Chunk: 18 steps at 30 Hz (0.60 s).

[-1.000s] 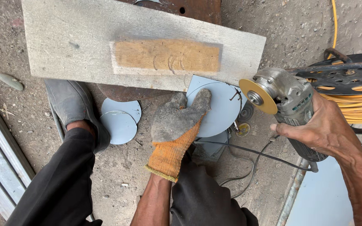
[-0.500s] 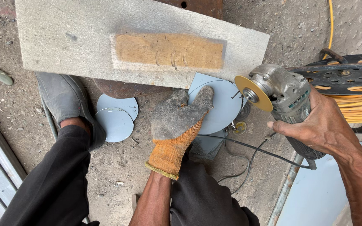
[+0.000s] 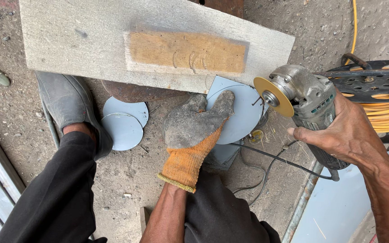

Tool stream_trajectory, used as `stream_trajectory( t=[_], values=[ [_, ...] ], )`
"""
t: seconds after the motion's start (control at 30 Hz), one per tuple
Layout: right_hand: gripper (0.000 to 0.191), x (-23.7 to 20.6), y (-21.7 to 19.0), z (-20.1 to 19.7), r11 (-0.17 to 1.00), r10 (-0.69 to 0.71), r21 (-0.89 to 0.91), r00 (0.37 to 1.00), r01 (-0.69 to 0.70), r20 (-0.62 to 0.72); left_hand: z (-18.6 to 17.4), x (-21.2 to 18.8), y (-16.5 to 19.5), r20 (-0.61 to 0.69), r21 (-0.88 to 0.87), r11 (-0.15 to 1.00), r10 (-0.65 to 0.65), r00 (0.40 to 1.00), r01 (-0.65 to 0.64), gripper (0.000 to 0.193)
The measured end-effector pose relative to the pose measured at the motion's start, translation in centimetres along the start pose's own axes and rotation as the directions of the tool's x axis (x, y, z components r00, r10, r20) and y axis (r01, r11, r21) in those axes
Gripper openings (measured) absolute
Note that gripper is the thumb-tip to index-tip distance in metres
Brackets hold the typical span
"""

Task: The person sits on the ground and uses an angle grinder to cut a circular shape from a square metal sheet. They hold the sheet with a gloved hand and guide the grinder along a marked line, producing sparks as the cut progresses.

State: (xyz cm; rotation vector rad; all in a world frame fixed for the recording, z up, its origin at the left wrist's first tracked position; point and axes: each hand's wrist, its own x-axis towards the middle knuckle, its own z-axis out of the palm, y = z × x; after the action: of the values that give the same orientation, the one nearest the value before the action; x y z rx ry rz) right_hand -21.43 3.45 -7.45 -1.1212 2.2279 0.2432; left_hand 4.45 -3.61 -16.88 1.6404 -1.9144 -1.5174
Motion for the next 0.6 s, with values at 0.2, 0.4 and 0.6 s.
stream_trajectory(
  t=[0.2, 0.4, 0.6],
  values=[
    [0.092, 0.12, -0.26, -0.1, 0.999, 0.03, -0.043, 1.0, -0.03, 0.004, -0.26, -0.16, 0.02, -0.007, 0.007, 1.0, -0.006, 1.0, 0.006, 0.05],
    [0.09, 0.22, -0.53, -0.32, 0.999, 0.001, -0.045, 1.0, -0.002, -0.01, -0.24, -0.1, 0.02, -0.011, 0.004, 1.0, -0.002, 1.0, 0.002, 0.05],
    [0.085, 0.27, -0.82, -0.5, 0.999, -0.048, -0.023, 0.999, 0.047, -0.017, -0.22, -0.08, -0.03, -0.019, 0.018, 1.0, 0.021, 1.0, -0.02, 0.05]
  ],
)
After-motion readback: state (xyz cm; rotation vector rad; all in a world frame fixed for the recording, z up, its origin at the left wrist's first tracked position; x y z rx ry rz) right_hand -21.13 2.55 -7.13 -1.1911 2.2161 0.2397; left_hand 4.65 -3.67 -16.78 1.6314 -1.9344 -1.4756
